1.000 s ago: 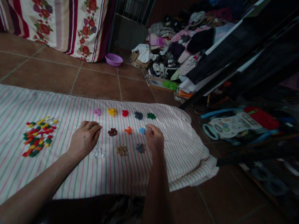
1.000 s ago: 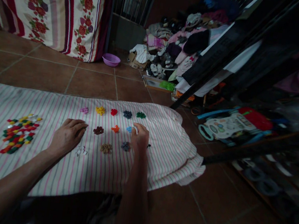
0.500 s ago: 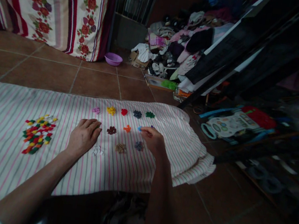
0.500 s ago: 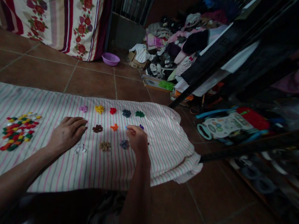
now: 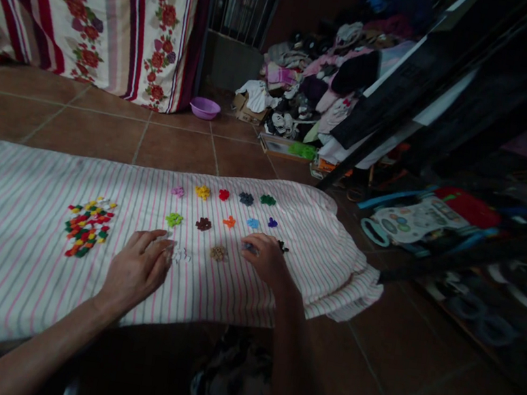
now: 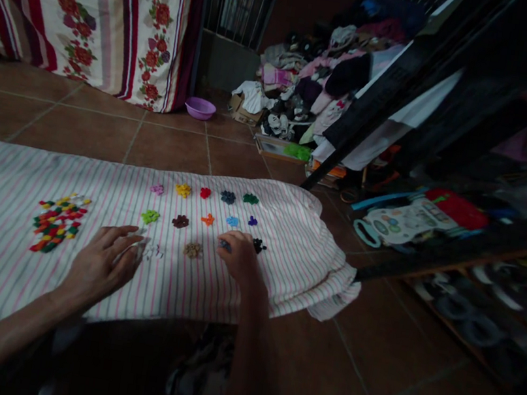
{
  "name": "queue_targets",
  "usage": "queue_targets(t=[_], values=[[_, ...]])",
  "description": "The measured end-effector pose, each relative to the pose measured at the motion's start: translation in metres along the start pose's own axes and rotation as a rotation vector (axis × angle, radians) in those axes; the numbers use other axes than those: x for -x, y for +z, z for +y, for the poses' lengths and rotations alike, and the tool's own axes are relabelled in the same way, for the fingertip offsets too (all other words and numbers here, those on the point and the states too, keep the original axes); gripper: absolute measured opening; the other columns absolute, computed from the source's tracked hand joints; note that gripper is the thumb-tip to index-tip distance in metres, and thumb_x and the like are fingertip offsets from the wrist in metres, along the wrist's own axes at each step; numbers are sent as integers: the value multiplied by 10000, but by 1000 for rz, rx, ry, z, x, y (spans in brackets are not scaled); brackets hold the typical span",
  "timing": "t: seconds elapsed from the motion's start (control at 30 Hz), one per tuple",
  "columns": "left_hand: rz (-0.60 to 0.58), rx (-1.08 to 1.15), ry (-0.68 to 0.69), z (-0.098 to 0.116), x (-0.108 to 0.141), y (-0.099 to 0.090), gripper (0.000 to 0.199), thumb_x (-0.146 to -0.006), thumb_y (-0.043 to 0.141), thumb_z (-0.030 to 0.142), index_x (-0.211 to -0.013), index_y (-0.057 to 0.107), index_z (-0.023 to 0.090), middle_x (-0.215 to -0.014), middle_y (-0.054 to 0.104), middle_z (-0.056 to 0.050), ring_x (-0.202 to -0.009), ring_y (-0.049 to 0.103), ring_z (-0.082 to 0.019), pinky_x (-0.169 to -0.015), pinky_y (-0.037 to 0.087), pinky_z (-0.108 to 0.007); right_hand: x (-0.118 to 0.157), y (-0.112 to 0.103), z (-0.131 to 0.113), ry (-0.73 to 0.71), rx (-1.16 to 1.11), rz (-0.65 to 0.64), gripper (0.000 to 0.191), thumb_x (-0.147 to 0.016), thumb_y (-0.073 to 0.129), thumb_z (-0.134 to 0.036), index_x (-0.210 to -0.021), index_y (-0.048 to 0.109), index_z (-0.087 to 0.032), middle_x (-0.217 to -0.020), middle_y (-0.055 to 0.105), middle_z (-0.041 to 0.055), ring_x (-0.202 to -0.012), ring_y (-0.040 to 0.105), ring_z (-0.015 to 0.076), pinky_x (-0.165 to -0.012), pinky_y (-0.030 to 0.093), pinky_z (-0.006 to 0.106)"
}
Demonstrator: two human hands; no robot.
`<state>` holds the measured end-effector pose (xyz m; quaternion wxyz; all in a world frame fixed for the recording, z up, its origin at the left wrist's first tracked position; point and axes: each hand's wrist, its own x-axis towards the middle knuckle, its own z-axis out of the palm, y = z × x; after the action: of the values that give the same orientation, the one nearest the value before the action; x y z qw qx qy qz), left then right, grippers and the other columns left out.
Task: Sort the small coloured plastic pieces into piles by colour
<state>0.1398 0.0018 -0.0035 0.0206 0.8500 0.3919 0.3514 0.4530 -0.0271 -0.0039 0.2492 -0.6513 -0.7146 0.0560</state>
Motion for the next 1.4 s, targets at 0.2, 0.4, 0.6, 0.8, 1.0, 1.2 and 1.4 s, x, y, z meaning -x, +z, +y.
queue_targets(t=[0.2,0.4,0.6,0.8,1.0,1.2,1.4], values=[[-65,-17,55,-7,15,-4,243,-919,526,307,-1096,634,180,-1102,653,-87,-998,573,-215,-832,560,-374,3,2,0,9,-12,-29,180,-752,649,-133,-912,704,-195,-957,706,65,-936,630,221,-854,442,363],[-76,-21,70,-9,17,-2,241,-919,526,319,-1079,640,178,-1084,658,-87,-981,584,-208,-812,557,-352,5,-2,-3,27,-22,-46,88,-758,623,-119,-801,652,-191,-858,682,44,-876,617,202,-815,432,339],[-70,-4,67,-8,16,-1,230,-927,508,302,-1065,646,181,-1065,669,-83,-970,593,-202,-821,556,-351,10,-1,-1,6,-18,-30,101,-764,608,-121,-807,661,-196,-851,687,47,-863,625,208,-805,444,344],[-74,-26,79,-9,17,1,231,-925,510,292,-1068,649,176,-1071,667,-86,-979,592,-206,-831,559,-362,15,3,2,-6,-2,2,154,-782,634,-175,-921,690,-209,-936,702,62,-930,630,224,-858,447,369],[-73,-43,93,-9,16,1,229,-918,516,277,-1061,655,164,-1066,667,-94,-970,594,-212,-818,565,-363,15,13,2,48,45,55,116,-782,683,-248,-884,681,-192,-908,683,72,-901,615,228,-846,436,365],[-78,-10,58,-8,17,1,235,-926,492,286,-1054,665,193,-1074,673,-88,-977,605,-207,-830,570,-371,14,16,3,31,40,62,50,-796,604,-182,-797,653,-195,-835,668,53,-860,604,209,-810,426,339],[-73,-30,75,-9,17,2,224,-918,505,275,-1043,664,177,-1071,672,-86,-971,600,-206,-829,565,-361,15,11,0,16,36,60,122,-759,555,-120,-805,634,-200,-839,667,50,-864,607,209,-813,427,338]])
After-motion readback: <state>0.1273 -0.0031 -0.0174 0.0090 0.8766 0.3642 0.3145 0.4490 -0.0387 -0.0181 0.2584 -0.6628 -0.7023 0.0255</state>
